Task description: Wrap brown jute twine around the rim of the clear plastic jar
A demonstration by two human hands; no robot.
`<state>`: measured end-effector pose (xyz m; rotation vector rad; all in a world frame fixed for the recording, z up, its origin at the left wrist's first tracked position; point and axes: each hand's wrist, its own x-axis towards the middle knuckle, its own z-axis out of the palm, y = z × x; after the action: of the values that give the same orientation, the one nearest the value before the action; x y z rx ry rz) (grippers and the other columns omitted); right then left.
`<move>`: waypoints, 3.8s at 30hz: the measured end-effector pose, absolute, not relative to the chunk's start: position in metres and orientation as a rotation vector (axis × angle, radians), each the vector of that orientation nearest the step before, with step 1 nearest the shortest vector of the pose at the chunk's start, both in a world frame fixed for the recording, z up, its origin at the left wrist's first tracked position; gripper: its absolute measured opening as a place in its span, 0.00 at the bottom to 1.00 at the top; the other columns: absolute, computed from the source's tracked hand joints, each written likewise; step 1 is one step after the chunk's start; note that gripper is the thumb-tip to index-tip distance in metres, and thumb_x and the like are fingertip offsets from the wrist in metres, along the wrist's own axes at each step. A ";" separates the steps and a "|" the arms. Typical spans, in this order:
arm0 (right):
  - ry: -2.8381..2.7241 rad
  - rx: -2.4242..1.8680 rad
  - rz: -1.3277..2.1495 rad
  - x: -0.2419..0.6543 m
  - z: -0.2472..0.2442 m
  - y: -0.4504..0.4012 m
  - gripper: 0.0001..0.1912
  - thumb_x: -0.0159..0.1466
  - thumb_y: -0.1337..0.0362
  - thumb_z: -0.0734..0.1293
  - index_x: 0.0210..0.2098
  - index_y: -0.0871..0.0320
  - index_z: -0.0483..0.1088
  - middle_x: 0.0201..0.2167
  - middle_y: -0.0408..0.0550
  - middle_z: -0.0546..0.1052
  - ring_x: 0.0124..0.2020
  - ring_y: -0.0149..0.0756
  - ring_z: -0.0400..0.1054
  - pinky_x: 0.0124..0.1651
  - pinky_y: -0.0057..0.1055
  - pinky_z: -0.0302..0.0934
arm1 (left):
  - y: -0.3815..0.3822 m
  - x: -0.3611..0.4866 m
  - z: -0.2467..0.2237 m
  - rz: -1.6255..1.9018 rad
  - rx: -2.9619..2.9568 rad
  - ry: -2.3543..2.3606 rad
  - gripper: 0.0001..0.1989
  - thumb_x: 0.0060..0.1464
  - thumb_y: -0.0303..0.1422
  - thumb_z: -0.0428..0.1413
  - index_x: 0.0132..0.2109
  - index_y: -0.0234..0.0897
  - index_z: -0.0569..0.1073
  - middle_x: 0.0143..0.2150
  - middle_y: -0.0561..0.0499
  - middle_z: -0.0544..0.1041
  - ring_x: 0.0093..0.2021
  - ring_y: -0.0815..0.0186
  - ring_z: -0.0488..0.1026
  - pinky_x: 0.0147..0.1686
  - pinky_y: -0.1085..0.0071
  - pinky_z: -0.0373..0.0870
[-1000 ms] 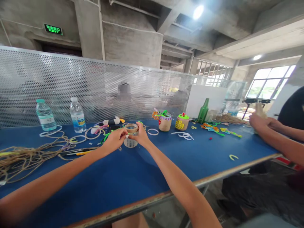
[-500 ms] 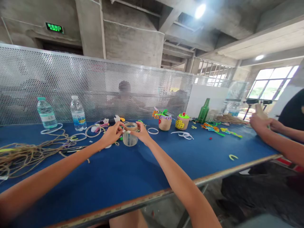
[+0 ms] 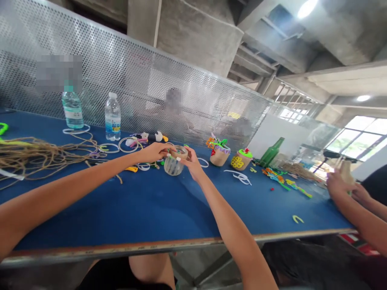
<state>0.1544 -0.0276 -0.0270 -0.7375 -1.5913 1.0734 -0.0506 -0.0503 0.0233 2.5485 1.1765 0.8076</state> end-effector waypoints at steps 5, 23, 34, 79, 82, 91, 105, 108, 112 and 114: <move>-1.579 -0.734 1.051 0.145 -0.033 -0.030 0.37 0.46 0.53 0.75 0.52 0.49 0.60 0.58 0.44 0.66 0.62 0.38 0.57 0.66 0.39 0.47 | -0.052 -0.060 0.023 0.768 2.578 1.180 0.12 0.62 0.35 0.53 0.48 0.32 0.70 0.44 0.47 0.74 0.41 0.64 0.73 0.42 0.62 0.74; -1.583 -0.643 1.311 0.135 -0.025 -0.049 0.28 0.47 0.62 0.75 0.46 0.50 0.66 0.45 0.44 0.76 0.48 0.41 0.70 0.54 0.43 0.64 | -0.094 -0.052 0.048 0.711 2.753 1.139 0.17 0.54 0.18 0.50 0.48 0.33 0.75 0.30 0.52 0.76 0.26 0.72 0.69 0.30 0.75 0.64; -1.822 -0.443 1.571 0.111 -0.025 -0.110 0.40 0.51 0.59 0.74 0.60 0.45 0.56 0.60 0.46 0.65 0.60 0.44 0.62 0.61 0.49 0.56 | -0.189 -0.080 0.040 0.934 2.557 1.154 0.14 0.56 0.26 0.50 0.47 0.38 0.75 0.29 0.54 0.75 0.24 0.74 0.67 0.25 0.79 0.61; -2.126 -0.759 1.600 0.161 -0.006 -0.107 0.36 0.58 0.54 0.70 0.62 0.48 0.56 0.58 0.47 0.69 0.57 0.42 0.65 0.58 0.44 0.62 | -0.180 -0.062 -0.014 1.138 2.696 1.200 0.20 0.58 0.21 0.44 0.52 0.41 0.72 0.29 0.54 0.63 0.24 0.72 0.62 0.23 0.78 0.61; -2.333 -0.843 1.413 0.163 0.006 -0.099 0.30 0.61 0.54 0.67 0.61 0.50 0.61 0.59 0.47 0.68 0.59 0.45 0.64 0.57 0.44 0.64 | -0.172 -0.058 -0.025 1.225 2.501 1.241 0.19 0.58 0.21 0.45 0.50 0.41 0.74 0.29 0.54 0.63 0.25 0.72 0.63 0.24 0.78 0.62; -2.597 -0.874 0.524 0.158 0.008 -0.158 0.52 0.51 0.52 0.74 0.68 0.54 0.46 0.68 0.52 0.49 0.67 0.56 0.46 0.67 0.52 0.48 | -0.173 -0.057 -0.032 1.020 2.706 1.251 0.24 0.58 0.21 0.40 0.59 0.37 0.64 0.36 0.49 0.66 0.27 0.69 0.67 0.27 0.74 0.68; -2.495 -1.006 0.730 0.176 0.006 -0.134 0.36 0.60 0.58 0.66 0.65 0.54 0.51 0.63 0.53 0.60 0.61 0.50 0.58 0.61 0.51 0.56 | -0.162 -0.057 -0.037 0.950 2.949 1.278 0.22 0.58 0.20 0.40 0.56 0.35 0.67 0.35 0.49 0.70 0.22 0.69 0.69 0.20 0.74 0.68; -2.465 -1.059 0.827 0.184 0.003 -0.128 0.39 0.61 0.54 0.65 0.67 0.54 0.47 0.66 0.54 0.56 0.64 0.52 0.54 0.63 0.55 0.50 | -0.157 -0.057 -0.036 0.897 3.022 1.304 0.25 0.55 0.19 0.40 0.57 0.35 0.67 0.34 0.49 0.70 0.21 0.69 0.68 0.20 0.72 0.69; -2.389 -0.895 1.026 0.190 0.002 -0.116 0.37 0.62 0.54 0.65 0.66 0.49 0.49 0.66 0.48 0.57 0.64 0.47 0.54 0.65 0.51 0.48 | -0.149 -0.053 -0.037 0.782 3.087 1.341 0.27 0.54 0.19 0.39 0.60 0.34 0.65 0.35 0.48 0.70 0.20 0.68 0.68 0.20 0.69 0.70; -2.288 -0.869 1.166 0.190 -0.001 -0.110 0.34 0.60 0.53 0.66 0.63 0.51 0.55 0.63 0.49 0.61 0.62 0.47 0.57 0.64 0.49 0.50 | -0.143 -0.049 -0.033 0.714 3.051 1.368 0.27 0.55 0.20 0.40 0.61 0.34 0.64 0.36 0.47 0.70 0.22 0.67 0.69 0.23 0.68 0.71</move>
<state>0.1898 -0.1097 -0.0009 -0.8693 -2.2877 1.1656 -0.0491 -0.1433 -0.0331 3.0512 1.3683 0.7140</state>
